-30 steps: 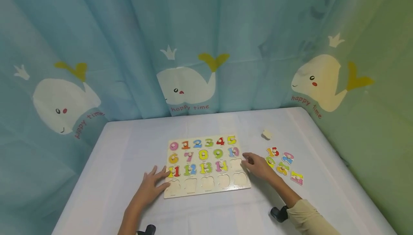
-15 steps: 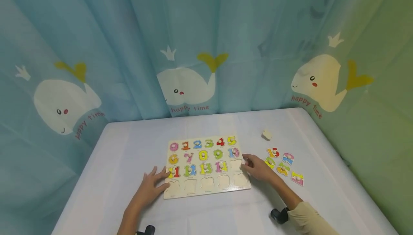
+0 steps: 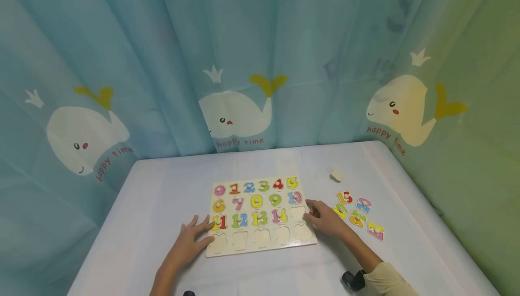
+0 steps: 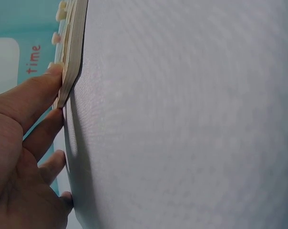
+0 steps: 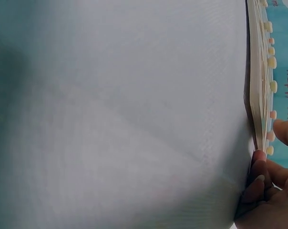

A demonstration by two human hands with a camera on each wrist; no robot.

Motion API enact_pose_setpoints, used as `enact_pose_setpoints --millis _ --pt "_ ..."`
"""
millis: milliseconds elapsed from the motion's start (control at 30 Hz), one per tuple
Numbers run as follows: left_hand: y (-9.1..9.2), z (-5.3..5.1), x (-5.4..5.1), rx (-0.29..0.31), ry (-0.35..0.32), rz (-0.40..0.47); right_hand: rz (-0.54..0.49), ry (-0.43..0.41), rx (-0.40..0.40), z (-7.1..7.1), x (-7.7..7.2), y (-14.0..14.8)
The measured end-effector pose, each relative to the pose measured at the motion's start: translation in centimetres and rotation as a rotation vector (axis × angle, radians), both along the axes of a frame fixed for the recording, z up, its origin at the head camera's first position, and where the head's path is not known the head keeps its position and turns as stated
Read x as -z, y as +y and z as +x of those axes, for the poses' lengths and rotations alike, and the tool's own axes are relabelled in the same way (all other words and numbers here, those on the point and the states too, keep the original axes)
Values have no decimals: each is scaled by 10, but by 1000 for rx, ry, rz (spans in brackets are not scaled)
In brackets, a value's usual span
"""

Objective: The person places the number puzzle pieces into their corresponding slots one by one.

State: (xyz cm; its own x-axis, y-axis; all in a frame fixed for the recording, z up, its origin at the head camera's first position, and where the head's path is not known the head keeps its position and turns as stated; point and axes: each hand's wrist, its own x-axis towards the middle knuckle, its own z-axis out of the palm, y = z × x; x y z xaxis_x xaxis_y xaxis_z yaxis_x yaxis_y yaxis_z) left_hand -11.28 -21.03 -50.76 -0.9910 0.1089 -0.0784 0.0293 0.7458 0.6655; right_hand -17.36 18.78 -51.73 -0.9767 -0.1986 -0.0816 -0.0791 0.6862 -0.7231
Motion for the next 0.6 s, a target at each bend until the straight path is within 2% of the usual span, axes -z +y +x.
enact_pose_setpoints --millis 267,600 --pt "-1 -2 1 10 17 -6 -3 15 -9 1 0 1" --pt "-1 0 1 3 -1 -18 0 25 -21 4 2 0"
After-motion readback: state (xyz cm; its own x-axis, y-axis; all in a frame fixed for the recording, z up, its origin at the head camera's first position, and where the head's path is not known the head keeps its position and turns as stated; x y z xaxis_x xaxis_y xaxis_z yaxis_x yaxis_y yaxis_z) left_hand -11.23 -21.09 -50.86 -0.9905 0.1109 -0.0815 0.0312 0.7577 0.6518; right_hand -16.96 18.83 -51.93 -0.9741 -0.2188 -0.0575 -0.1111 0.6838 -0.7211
